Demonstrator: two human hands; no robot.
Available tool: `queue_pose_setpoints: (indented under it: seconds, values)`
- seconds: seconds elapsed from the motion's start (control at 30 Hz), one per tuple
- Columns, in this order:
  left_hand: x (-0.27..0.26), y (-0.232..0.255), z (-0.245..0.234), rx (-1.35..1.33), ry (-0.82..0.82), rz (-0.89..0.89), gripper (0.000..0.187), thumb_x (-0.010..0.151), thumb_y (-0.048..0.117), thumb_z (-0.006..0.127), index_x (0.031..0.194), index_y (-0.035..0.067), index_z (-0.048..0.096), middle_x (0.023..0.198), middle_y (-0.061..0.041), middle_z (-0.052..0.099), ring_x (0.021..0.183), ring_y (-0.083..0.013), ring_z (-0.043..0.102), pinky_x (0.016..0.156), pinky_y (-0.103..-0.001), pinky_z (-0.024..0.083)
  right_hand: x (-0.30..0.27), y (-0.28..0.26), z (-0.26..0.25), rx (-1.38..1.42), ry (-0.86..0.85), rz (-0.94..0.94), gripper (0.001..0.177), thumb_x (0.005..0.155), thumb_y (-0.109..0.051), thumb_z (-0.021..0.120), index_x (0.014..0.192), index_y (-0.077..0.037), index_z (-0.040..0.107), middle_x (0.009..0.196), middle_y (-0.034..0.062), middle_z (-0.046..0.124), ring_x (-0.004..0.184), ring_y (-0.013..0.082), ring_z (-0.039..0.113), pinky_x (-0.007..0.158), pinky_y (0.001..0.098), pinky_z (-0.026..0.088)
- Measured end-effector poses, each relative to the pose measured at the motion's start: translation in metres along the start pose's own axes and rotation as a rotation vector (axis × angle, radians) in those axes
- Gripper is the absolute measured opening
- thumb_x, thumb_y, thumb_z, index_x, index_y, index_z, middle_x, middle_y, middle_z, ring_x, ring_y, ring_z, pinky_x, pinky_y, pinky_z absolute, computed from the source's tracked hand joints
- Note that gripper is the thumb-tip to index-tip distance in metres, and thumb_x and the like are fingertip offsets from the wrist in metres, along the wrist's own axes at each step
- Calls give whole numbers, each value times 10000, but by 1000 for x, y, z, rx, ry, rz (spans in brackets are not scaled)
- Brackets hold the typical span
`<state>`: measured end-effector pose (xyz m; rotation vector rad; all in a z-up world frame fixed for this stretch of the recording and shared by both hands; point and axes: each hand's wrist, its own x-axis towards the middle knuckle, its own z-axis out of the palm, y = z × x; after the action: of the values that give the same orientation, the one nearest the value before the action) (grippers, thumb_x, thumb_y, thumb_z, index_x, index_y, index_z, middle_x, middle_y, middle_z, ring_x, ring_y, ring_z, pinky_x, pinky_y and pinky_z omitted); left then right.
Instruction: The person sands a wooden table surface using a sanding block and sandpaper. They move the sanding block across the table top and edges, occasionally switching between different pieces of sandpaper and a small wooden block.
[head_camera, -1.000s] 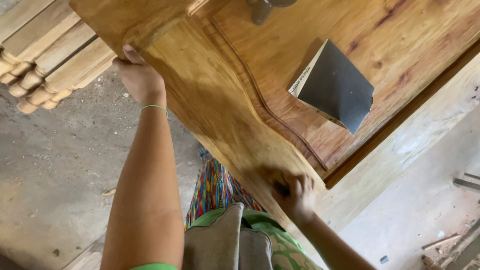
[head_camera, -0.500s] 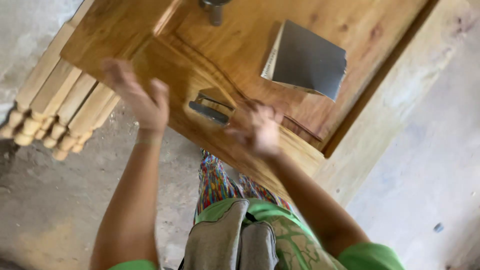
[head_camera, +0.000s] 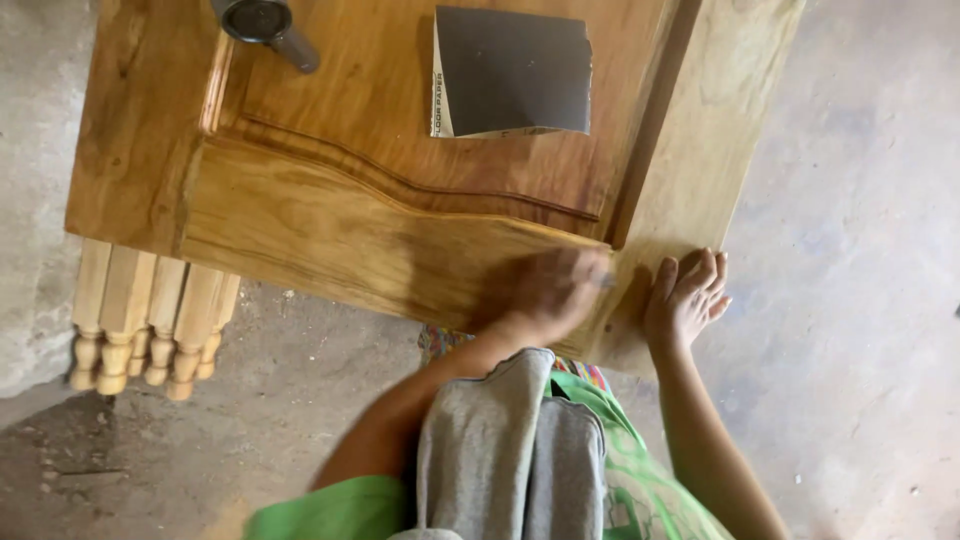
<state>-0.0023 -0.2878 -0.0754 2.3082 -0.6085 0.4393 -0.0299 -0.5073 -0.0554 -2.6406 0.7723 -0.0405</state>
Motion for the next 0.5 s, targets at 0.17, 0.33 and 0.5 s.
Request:
queue_pose_setpoints:
  seconds: [0.17, 0.33, 0.5]
  values:
    - [14, -27, -73, 132, -175, -102, 175, 875, 225, 669, 1012, 118, 695, 895, -95, 648, 852, -310, 655, 736, -481, 542, -2, -4, -9, 29, -8, -45, 635, 1070, -621, 372, 1528, -189, 289, 1624, 118, 259, 1503, 369, 299, 1170, 729, 143]
    - [-18, -116, -193, 390, 217, -685, 361, 925, 359, 665, 1071, 34, 605, 907, -112, 628, 761, -241, 576, 615, -347, 469, -5, -18, -13, 63, 18, -62, 607, 1083, -579, 400, 1509, -155, 312, 1613, 184, 258, 1479, 444, 319, 1157, 691, 190]
    - [6, -70, -39, 544, 100, -740, 506, 850, 239, 831, 1231, 6, 594, 1194, -245, 620, 1173, -411, 578, 1106, -525, 331, -6, -11, -16, 106, 27, -108, 540, 1117, -499, 388, 1494, -115, 353, 1589, 212, 299, 1460, 450, 347, 1127, 614, 313]
